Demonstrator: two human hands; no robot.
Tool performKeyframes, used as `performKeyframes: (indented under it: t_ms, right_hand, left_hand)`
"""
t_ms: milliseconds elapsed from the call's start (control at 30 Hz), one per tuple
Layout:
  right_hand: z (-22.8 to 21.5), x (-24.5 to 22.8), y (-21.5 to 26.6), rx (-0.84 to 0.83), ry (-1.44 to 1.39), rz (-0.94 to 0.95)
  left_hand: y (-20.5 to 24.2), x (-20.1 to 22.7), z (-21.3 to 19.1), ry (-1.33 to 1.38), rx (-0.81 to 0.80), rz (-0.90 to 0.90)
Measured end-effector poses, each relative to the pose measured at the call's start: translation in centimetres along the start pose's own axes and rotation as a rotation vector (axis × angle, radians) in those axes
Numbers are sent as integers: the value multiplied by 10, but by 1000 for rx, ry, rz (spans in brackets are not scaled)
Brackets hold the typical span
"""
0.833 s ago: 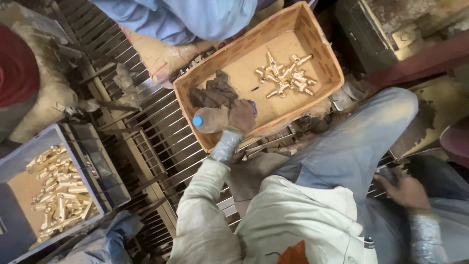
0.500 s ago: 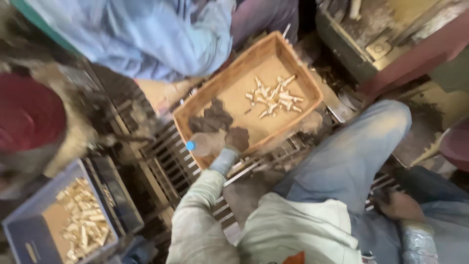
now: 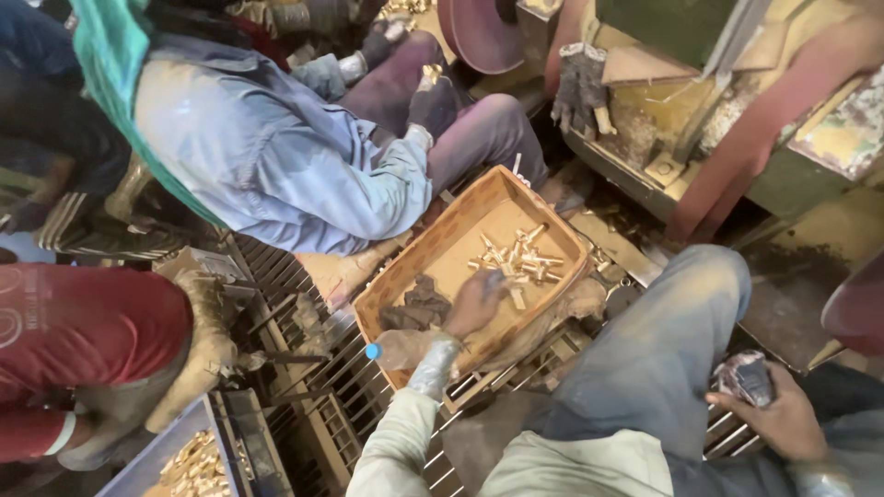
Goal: The person sits on the floor and repeatedly picks up small brass-colored metal parts from a wooden tray. They press each part against a moving red sanding belt to smooth its surface, then place it into a large container to the right.
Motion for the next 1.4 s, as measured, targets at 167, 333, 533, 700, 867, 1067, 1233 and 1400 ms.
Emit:
performKeyframes:
  t_ms: [167,333,533,700,867,1067,1233,1400]
  right_hand:
    - [11,1,43,143,2,-28]
    - [11,6,107,223,-260,-238]
    - [4,25,146,384,11,-129]
    - [11,37,154,385,-421,133]
    - [3,-4,158,403,-823,465]
    - [-32,-96,160,677,-866,265]
    - [-36,-129,140,731,-943,175]
    - [-25,-117,133,717,-979,211]
  left_hand:
    - [1,124,79,483,-378,133]
    - [59,220,152,383,-872,606]
    - [108,266,187,214,-951,924]
    - [111,287,187,209,-990,1002]
    - [105,292,173,338,-992,891]
    - [83,239,179,979,-859,-7]
    - [94,262,160,758,-715,177]
    - [85,288,173,665,-674,279]
Point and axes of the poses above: each hand's wrist, its own y-axis away from the middle knuckle, its own z-axis out of the palm, x = y × z, the point moved 6 cm from there along -y, towards the middle knuckle, and after that the axes turned 6 degrees about x, right-handed, at the moved point
